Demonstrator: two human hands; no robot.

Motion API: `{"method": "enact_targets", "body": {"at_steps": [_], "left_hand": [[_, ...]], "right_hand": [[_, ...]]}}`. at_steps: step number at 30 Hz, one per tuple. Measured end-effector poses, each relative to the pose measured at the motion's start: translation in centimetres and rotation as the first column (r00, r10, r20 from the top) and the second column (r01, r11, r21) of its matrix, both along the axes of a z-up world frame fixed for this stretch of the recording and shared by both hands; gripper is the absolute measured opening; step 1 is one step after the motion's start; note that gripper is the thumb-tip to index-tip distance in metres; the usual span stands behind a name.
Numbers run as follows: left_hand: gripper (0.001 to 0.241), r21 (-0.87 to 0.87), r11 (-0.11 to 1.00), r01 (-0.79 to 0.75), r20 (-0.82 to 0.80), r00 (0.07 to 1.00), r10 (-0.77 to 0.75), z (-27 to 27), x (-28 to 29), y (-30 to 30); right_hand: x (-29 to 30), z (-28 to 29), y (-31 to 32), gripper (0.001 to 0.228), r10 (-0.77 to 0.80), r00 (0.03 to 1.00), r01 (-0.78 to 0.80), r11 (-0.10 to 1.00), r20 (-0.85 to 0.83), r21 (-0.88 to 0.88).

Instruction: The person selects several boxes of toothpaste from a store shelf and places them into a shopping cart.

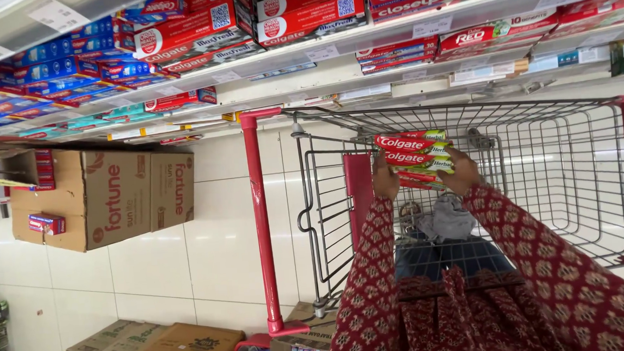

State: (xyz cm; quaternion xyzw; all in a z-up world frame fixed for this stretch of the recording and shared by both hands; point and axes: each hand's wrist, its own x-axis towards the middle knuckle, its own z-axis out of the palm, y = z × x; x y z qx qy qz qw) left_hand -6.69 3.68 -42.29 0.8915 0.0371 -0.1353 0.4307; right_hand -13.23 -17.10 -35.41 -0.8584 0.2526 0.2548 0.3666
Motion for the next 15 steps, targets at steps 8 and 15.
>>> {"method": "enact_targets", "body": {"at_steps": [8,15], "left_hand": [[0.071,0.065,0.942,0.331,0.508,0.801,-0.316,21.1,0.2,-3.7],[0.060,0.015,0.922,0.386,0.767,0.588,-0.258,38.9,2.8,-8.0]], "right_hand": [[4.5,18.7,0.9,0.033,0.293,0.450,0.044,0.936,0.844,-0.349],[11.0,33.3,-3.1,0.032,0.450,-0.082,0.218,0.879,0.889,-0.425]]}}
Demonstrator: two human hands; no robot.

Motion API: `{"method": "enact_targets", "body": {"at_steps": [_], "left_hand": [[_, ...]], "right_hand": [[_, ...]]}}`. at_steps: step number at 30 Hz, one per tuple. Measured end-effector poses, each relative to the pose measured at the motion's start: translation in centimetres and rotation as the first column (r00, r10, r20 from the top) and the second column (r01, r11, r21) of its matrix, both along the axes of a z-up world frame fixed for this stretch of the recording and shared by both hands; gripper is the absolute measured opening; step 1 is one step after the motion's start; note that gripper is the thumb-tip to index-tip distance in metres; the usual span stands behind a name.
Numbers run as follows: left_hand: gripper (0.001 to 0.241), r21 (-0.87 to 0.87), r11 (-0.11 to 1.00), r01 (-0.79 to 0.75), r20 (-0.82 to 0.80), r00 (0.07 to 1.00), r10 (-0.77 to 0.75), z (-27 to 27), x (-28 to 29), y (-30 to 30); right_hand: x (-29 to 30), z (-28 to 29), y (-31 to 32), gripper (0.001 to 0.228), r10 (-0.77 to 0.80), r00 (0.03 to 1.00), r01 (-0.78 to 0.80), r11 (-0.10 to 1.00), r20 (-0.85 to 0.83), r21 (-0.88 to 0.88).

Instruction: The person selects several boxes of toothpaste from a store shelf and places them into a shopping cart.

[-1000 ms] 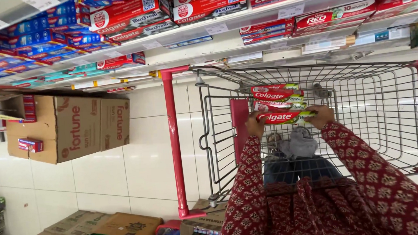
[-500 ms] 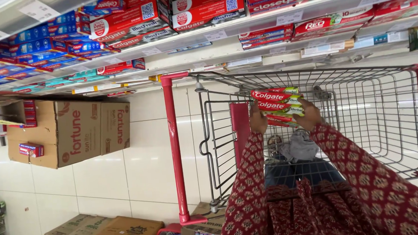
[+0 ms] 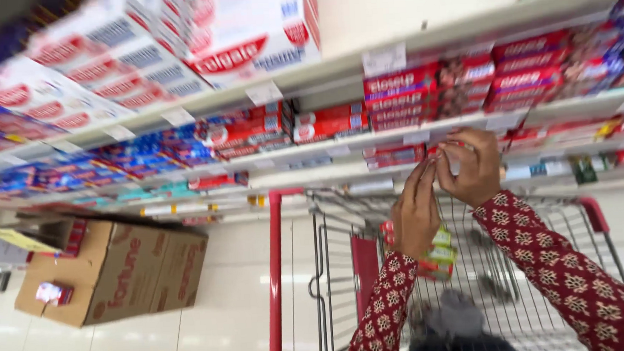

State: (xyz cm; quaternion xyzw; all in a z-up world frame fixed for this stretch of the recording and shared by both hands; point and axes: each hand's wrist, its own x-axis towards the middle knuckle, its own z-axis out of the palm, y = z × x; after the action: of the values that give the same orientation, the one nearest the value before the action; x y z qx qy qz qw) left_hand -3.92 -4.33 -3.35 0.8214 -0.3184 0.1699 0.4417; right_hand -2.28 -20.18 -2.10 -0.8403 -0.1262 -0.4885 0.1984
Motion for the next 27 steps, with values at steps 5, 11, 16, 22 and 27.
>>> {"method": "enact_targets", "body": {"at_steps": [5,11,16,22,27], "left_hand": [[0.051,-0.176,0.984,0.036,0.416,0.908,0.041,12.1,3.3,-1.1],[0.045,-0.175,0.979,-0.104,0.556,0.810,0.185,24.7,9.6,-3.3],[0.045,-0.014,0.940,-0.340,0.604,0.747,0.279,27.4,20.9,-5.9],[0.041,0.442,0.690,-0.573,0.467,0.804,0.369,26.4,29.4,-6.9],[0.053,0.486,0.606,-0.630,0.523,0.765,0.376,25.1,31.8,-7.6]], "right_hand": [[2.3,12.9,-1.8,0.031,0.006,0.955,0.020,0.996,0.297,-0.085],[6.0,25.2,-3.5,0.024,-0.107,0.934,0.179,0.966,0.339,-0.186],[13.8,27.9,-8.2,0.031,-0.220,0.973,0.229,0.929,0.064,-0.290],[24.0,25.0,-14.7,0.052,-0.394,0.872,0.203,0.833,-0.292,-0.515],[23.6,26.7,-13.2,0.076,-0.428,0.756,0.090,0.817,-0.495,-0.569]]}}
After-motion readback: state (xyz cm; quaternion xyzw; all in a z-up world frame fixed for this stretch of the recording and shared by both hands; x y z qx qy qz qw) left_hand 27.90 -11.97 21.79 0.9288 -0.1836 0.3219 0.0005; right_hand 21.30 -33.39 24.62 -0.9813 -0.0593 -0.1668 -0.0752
